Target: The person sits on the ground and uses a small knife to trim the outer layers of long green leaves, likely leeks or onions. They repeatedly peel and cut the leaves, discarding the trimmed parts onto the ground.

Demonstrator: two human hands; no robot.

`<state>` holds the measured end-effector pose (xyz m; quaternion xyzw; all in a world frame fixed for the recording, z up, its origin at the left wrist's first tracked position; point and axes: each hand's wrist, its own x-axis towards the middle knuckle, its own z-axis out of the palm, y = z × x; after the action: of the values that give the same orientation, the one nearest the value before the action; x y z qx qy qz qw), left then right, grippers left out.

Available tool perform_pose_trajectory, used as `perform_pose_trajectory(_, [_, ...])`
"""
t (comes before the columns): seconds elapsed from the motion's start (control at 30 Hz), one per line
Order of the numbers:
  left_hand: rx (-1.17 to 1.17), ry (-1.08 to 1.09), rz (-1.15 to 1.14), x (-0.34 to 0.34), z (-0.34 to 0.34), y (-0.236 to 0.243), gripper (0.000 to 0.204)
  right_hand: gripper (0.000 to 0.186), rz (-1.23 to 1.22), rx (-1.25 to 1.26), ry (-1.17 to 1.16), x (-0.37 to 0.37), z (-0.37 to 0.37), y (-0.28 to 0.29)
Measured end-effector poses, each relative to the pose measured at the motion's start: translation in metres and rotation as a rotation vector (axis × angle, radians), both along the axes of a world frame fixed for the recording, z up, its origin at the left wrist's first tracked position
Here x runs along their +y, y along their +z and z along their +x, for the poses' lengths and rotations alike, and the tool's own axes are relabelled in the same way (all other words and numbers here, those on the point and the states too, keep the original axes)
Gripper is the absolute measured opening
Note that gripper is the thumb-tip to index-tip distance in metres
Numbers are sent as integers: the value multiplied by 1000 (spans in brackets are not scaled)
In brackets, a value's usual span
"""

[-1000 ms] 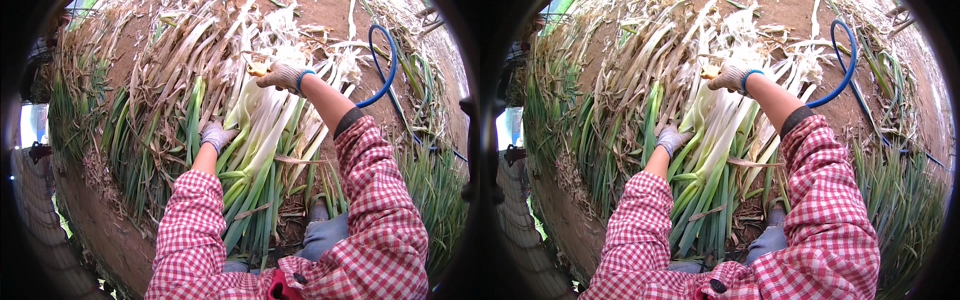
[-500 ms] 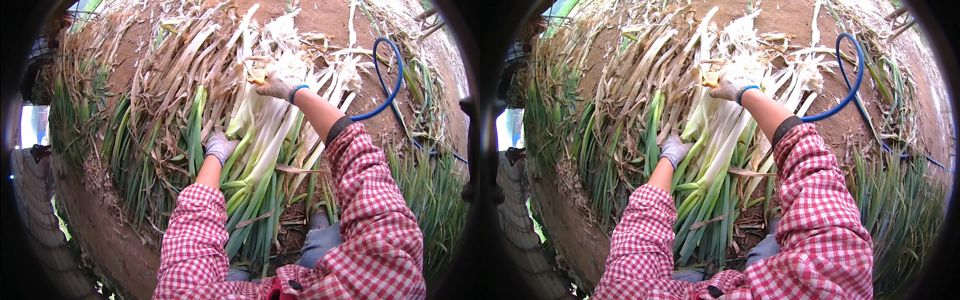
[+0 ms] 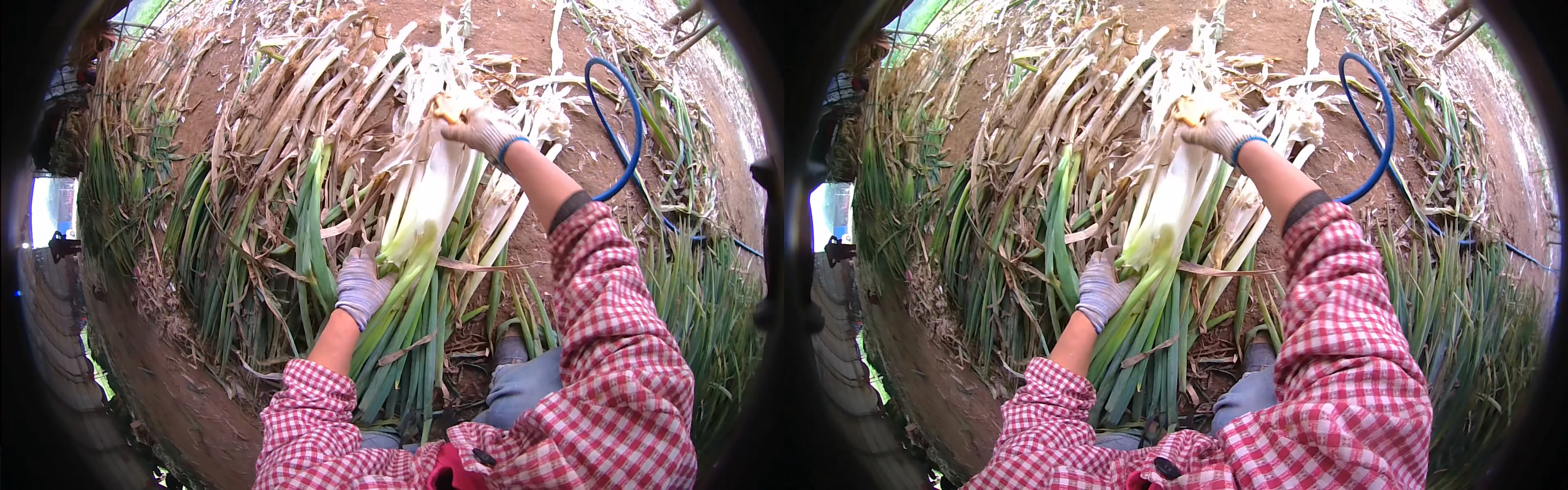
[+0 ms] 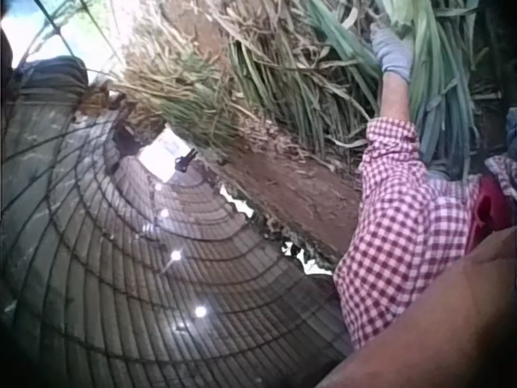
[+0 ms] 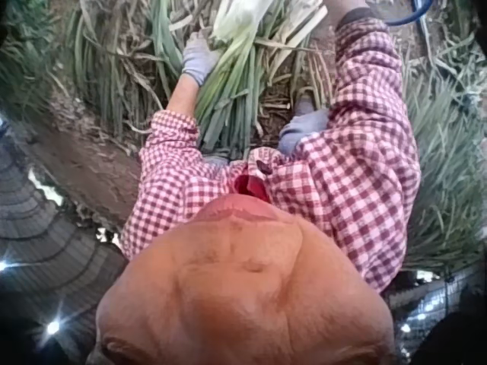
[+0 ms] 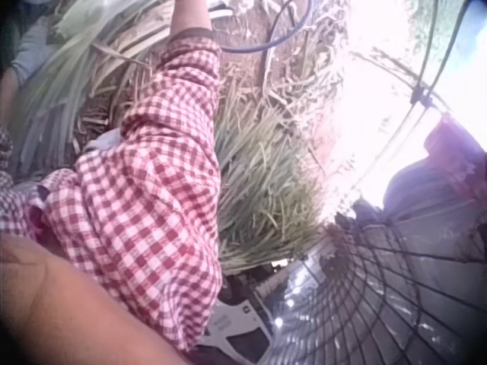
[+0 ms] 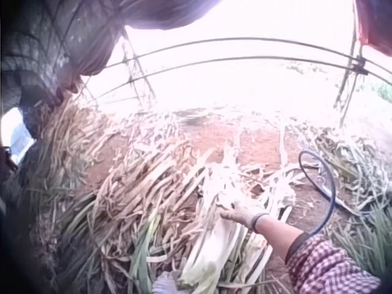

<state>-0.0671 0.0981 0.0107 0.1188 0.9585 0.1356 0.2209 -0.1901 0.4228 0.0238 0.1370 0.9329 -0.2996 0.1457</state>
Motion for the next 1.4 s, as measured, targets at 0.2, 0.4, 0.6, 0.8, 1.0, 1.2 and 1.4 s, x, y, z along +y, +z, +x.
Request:
perform_pose_trajectory(0.2, [-88, -30, 180, 10, 10, 8, 58, 61, -15, -186, -14, 16, 60, 25])
perform_pose_trajectory(0.4, [-188, -130, 250, 9, 13, 1, 57, 62, -94, -480, 388, -31, 119, 62])
perform_pose_trajectory(0.6, [-74, -200, 189, -1, 12, -8, 57, 59, -124, -490, 477, -42, 114, 70])
perform_pose_trajectory(0.8, [11, -176, 297, -6, -3, -10, 50, 53, -97, -266, -15, 6, 80, 48])
perform_pose_trajectory(1.0, [-452, -96, 299, 44, -13, 35, 67, 57, -141, -388, 522, -45, 117, 58])
perform_pose_trajectory(1.2, [-9, -386, 78, 51, 42, 16, 81, 59, -151, -554, 600, -46, 107, 65])
perform_pose_trajectory(1.4, [-224, -96, 241, 46, 5, 20, 71, 53, -235, -262, 25, 8, 56, 9])
